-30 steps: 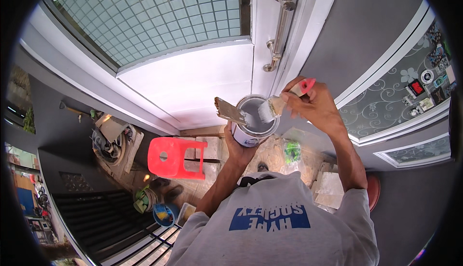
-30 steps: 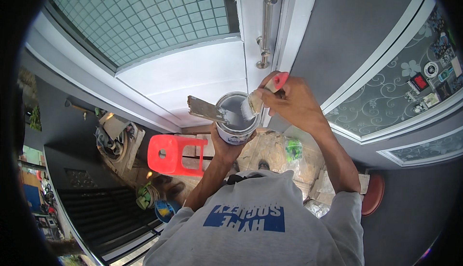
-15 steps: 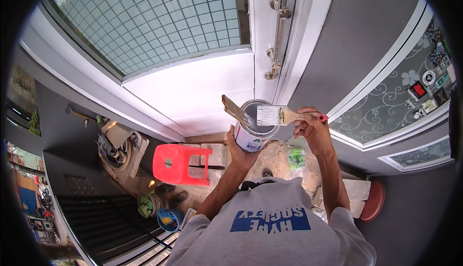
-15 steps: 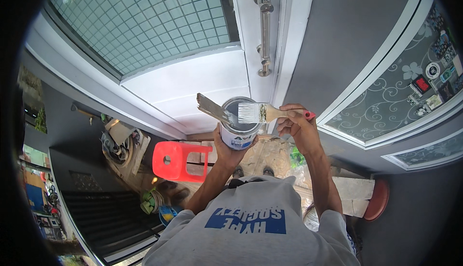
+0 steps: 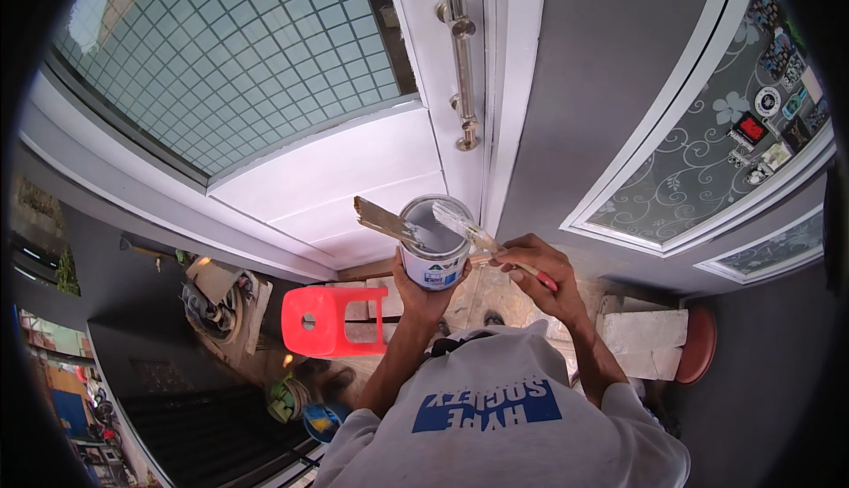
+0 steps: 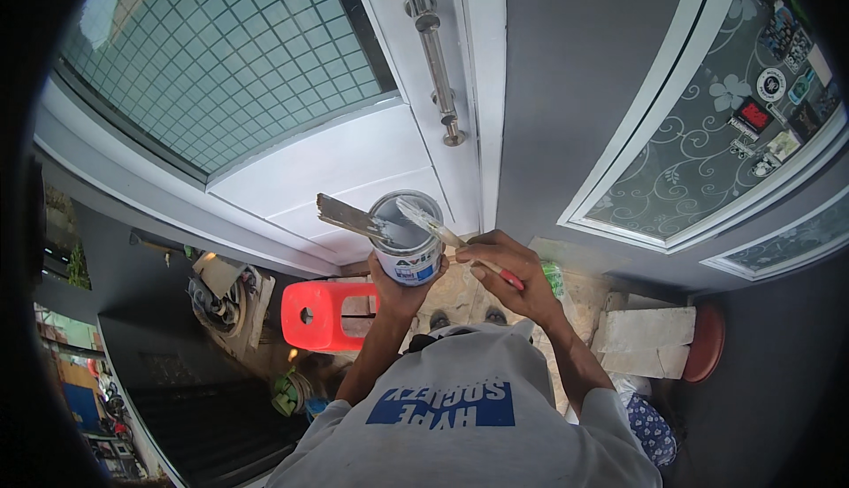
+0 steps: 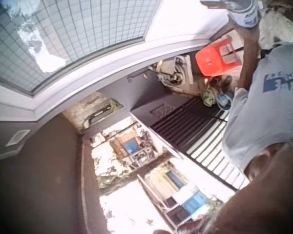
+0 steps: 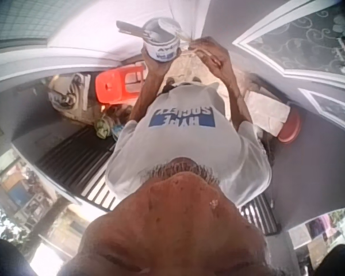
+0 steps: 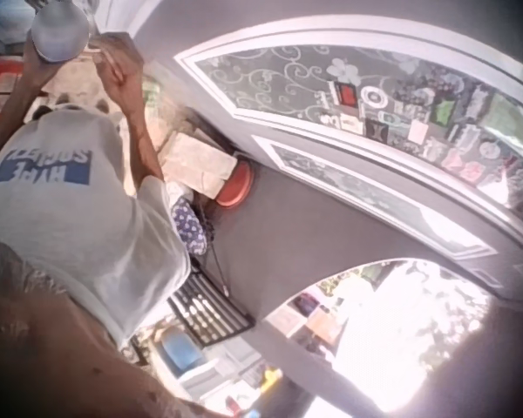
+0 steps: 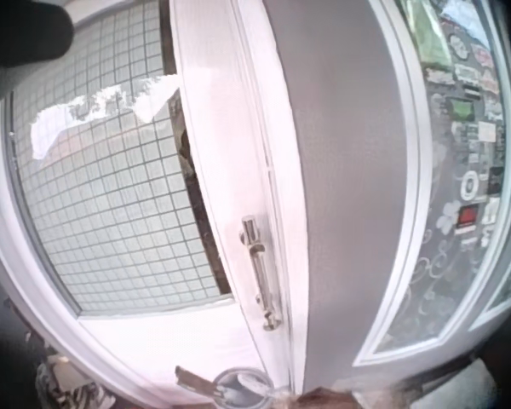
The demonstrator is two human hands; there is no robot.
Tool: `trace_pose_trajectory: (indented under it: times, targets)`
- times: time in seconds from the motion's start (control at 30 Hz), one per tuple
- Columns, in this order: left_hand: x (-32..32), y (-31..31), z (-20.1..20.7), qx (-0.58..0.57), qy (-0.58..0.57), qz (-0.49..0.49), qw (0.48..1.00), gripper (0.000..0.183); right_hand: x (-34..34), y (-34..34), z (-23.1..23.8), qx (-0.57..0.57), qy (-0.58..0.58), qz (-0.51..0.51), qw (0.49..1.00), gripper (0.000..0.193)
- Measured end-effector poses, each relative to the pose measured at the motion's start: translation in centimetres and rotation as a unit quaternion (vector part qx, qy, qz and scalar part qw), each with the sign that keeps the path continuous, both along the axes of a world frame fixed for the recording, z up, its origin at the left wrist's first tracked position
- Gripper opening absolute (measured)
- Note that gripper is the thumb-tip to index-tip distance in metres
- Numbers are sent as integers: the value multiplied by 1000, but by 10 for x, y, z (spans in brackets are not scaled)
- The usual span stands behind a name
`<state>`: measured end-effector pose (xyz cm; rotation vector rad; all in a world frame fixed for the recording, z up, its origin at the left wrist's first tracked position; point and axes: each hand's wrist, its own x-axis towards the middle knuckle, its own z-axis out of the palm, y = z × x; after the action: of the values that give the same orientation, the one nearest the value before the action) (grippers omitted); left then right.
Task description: The person paints the white frames of a window and a door on the exterior of a house using a paintbrush and a small paint can. The person moves a red stool to reach different areas and applies white paint to the trim.
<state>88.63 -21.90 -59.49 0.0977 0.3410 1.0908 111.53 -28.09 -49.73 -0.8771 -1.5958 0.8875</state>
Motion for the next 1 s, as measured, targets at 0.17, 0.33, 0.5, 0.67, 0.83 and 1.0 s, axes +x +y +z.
trace_pose_trajectory:
  times: [0.17,0.33,0.5,0.67,0.83,1.0]
  targets:
    - [3,-6,-1,-3,13,-8,1000,71,-9,-17,-6,54,-227,-47,971,48]
    - [11,-8,-5,-13,31,3,999,73,-7,-21,-12,134,-327,-52,934,48]
    - [18,-6,-8,-4,62,-10,998,73,-3,-21,-19,146,-325,-65,932,46]
    - [24,-2,-16,1,51,-7,999,73,-4,-19,-25,144,-332,-85,928,46]
    - [24,1,-29,4,20,3,1000,76,-10,-18,-33,134,-336,-83,929,41]
    - [23,0,-31,-18,34,11,999,76,-11,-18,-37,147,-354,-86,920,39]
